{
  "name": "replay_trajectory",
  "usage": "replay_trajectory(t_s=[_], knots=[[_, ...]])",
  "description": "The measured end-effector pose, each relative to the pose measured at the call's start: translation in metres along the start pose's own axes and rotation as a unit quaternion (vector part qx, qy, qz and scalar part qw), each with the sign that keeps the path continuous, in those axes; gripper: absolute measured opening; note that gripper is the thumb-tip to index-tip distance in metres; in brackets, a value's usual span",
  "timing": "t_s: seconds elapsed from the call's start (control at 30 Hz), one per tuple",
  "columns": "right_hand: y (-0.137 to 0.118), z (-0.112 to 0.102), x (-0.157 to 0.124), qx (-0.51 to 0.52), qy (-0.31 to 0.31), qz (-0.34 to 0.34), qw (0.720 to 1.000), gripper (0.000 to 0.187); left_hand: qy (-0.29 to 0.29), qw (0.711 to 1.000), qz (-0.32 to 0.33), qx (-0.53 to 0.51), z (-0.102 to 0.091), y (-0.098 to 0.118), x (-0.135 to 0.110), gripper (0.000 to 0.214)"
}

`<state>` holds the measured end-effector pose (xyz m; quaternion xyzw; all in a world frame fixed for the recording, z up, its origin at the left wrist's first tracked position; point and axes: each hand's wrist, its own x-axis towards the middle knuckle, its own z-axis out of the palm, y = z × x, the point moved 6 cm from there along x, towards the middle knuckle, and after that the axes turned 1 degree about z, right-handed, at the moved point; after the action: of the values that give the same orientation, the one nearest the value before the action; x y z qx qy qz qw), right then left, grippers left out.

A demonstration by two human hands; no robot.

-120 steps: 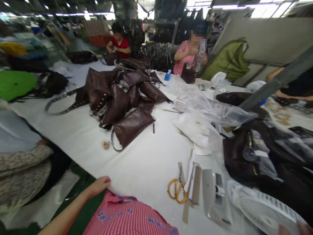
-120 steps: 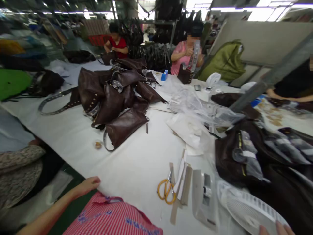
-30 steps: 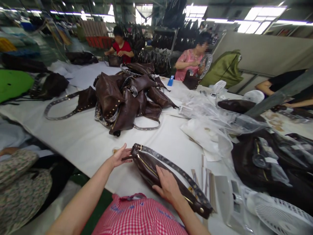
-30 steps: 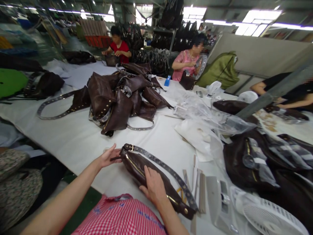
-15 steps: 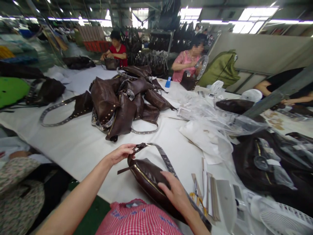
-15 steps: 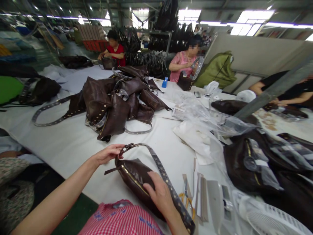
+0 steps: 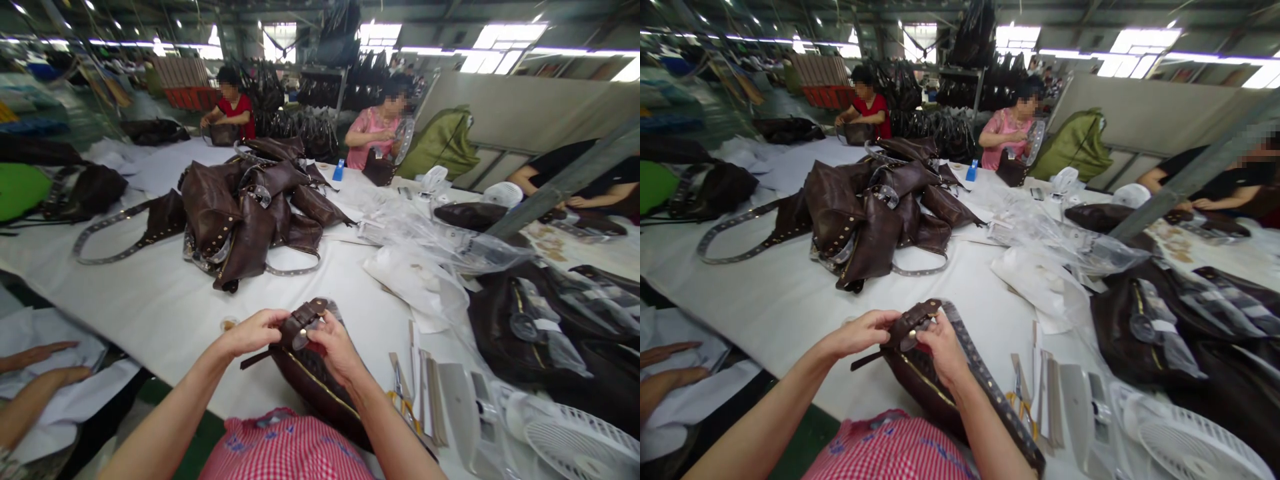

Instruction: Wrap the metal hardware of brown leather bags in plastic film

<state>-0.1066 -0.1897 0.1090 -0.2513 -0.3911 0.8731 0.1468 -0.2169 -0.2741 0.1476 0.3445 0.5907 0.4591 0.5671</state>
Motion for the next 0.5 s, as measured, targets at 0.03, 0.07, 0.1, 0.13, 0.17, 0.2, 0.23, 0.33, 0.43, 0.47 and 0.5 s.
replay_trajectory(t_s=[0.03,0.07,0.1,0.13,0.17,0.2,0.23,0.33,0.43,0.47,0.5], knots=[[0.000,-0.003,0.001,-0.018,0.010,-0.013,1.000,0.048,-0.002,1.000,0.002,0.007,0.003,0.002,0.000,0.037],[-0.001,-0.006,0.002,-0.053,0.015,-0.032,0.998,0.045,0.004,1.000,0.010,0.008,0.005,0.005,0.001,0.033],[-0.003,-0.009,0.003,-0.106,0.018,-0.059,0.992,0.041,0.015,1.000,0.021,0.006,0.006,0.008,0.002,0.031],[-0.006,-0.012,0.002,-0.170,0.016,-0.092,0.981,0.035,0.030,0.999,0.031,0.002,0.007,0.011,0.005,0.031],[-0.010,-0.013,0.000,-0.237,0.012,-0.129,0.963,0.029,0.046,0.998,0.038,-0.004,0.008,0.013,0.008,0.032],[-0.012,-0.015,-0.002,-0.296,0.009,-0.165,0.941,0.025,0.056,0.998,0.038,-0.014,0.010,0.013,0.012,0.033],[-0.015,-0.016,-0.005,-0.341,0.009,-0.196,0.919,0.024,0.059,0.997,0.031,-0.033,0.012,0.012,0.016,0.034],[-0.021,-0.022,-0.017,-0.423,0.006,-0.265,0.867,0.028,0.020,0.987,-0.020,-0.155,0.024,0.001,0.026,0.038],[-0.029,-0.028,-0.028,-0.493,-0.008,-0.314,0.811,0.036,-0.019,0.960,-0.055,-0.275,0.033,-0.012,0.028,0.044],[-0.031,-0.029,-0.031,-0.525,-0.008,-0.330,0.784,0.038,-0.024,0.954,-0.058,-0.293,0.034,-0.016,0.026,0.045],[-0.034,-0.031,-0.033,-0.560,0.001,-0.344,0.753,0.040,-0.025,0.951,-0.058,-0.301,0.034,-0.019,0.023,0.045]])
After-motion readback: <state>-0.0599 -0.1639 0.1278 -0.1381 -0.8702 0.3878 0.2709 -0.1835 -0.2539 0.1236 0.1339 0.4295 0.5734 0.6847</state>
